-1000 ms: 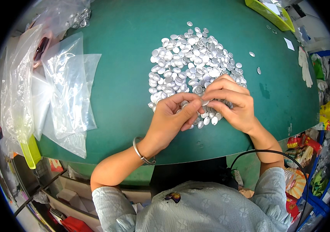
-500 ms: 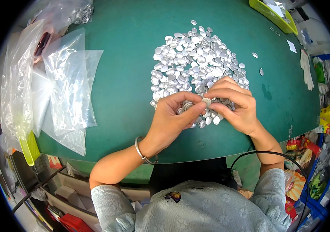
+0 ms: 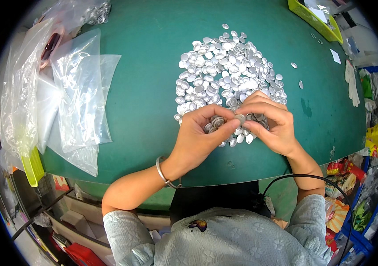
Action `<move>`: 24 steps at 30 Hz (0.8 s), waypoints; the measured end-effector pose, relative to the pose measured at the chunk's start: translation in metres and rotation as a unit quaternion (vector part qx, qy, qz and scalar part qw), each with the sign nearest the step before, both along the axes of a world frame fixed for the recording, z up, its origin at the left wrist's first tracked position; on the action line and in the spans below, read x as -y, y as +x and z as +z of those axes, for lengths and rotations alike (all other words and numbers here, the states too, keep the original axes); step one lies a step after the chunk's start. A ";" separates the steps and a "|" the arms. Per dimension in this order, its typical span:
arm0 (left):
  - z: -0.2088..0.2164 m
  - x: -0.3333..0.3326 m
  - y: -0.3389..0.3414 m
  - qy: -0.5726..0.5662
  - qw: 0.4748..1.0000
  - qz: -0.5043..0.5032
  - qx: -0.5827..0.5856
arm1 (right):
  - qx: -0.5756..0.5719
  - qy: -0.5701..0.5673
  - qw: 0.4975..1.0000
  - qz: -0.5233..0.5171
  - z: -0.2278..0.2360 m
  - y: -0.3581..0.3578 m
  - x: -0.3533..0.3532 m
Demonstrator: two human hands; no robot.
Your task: The person sits at a green table and repeatedly picks up small silver metal discs and rings from a large pile. They insert the rings into the discs by hand, creating small assembled units. The person holds a growing stack of these assembled units in their left hand while continuing to process the pile with their right hand.
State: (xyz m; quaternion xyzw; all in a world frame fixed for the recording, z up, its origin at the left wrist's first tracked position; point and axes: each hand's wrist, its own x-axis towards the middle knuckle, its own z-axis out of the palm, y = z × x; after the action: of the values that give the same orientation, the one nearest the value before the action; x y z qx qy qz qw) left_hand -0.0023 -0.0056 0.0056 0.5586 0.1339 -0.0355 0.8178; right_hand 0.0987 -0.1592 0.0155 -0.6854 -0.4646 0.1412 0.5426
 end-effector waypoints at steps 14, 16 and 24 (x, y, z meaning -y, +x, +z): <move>0.002 -0.002 0.000 -0.021 1.000 -0.013 -0.003 | -0.097 0.007 0.995 0.016 -0.002 -0.004 0.002; 0.003 -0.001 0.000 -0.012 1.000 -0.015 -0.002 | -0.120 0.013 0.992 0.025 -0.003 -0.004 0.003; 0.004 -0.001 -0.001 0.003 1.000 -0.018 -0.011 | -0.273 0.036 0.960 0.053 0.000 -0.007 0.006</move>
State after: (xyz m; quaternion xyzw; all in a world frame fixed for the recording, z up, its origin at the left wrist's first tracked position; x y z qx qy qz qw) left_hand -0.0029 -0.0049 0.0091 0.5632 0.1329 -0.0558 0.8136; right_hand 0.0917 -0.1648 0.0150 -0.5754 -0.3393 0.3345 0.6647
